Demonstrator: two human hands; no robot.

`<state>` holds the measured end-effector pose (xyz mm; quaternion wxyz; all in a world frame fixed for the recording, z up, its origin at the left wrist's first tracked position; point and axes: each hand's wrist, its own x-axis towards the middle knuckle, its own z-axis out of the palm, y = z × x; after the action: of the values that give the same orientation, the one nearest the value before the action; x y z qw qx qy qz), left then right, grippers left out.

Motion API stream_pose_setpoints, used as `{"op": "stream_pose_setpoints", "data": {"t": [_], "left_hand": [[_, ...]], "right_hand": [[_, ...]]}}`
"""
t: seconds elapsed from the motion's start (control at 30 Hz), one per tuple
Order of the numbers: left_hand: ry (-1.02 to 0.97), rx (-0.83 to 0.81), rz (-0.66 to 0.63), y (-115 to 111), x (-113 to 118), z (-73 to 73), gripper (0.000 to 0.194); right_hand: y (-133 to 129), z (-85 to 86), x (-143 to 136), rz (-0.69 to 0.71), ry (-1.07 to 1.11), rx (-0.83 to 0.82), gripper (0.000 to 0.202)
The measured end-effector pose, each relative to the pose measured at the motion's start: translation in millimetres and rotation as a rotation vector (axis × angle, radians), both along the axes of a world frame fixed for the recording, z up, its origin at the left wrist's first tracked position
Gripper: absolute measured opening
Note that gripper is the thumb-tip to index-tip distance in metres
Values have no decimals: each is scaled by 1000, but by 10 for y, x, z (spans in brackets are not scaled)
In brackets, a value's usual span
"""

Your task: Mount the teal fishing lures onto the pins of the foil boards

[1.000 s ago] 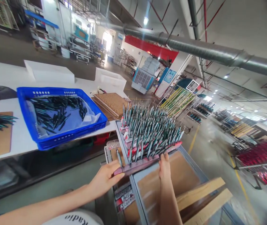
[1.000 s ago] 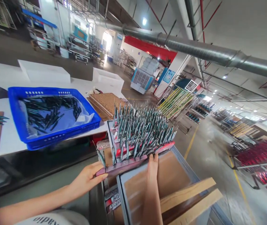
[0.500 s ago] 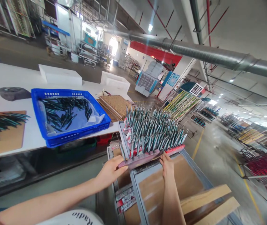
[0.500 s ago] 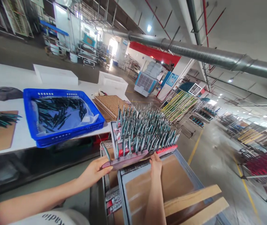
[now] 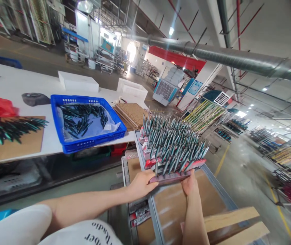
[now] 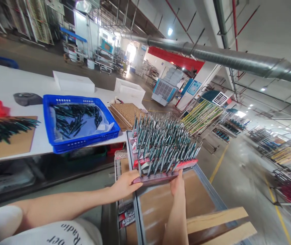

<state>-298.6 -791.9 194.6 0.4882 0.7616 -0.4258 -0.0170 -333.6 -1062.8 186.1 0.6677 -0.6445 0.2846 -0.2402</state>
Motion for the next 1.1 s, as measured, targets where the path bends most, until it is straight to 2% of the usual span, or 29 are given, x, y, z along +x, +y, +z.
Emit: {"op": "stream_pose_setpoints", "data": {"t": [0.2,0.47,0.57,0.63,0.73,0.83,1.1], "left_hand": [[-14,44,71,-123,47,-39,16],[16,107,114,-176,154,-79,10],[28,84,96,-143,159,-118,20],[21,76,72,-109,169,-140,24],[-34,127,41,-59,210,-162,19],[-83,174,75,-36,258,-189,20],[-88,174,118,-95,287,-258,25]], "right_hand": [[-17,-184,127,-69,78,114,56],[-49,-336,254,-126,156,75,43],[-94,-371,256,-151,167,73,38],[-114,-392,252,-154,155,77,35],[-132,-411,244,-154,123,82,30],[-145,-411,236,-179,90,80,27],[-130,-358,249,-231,81,38,26]]}}
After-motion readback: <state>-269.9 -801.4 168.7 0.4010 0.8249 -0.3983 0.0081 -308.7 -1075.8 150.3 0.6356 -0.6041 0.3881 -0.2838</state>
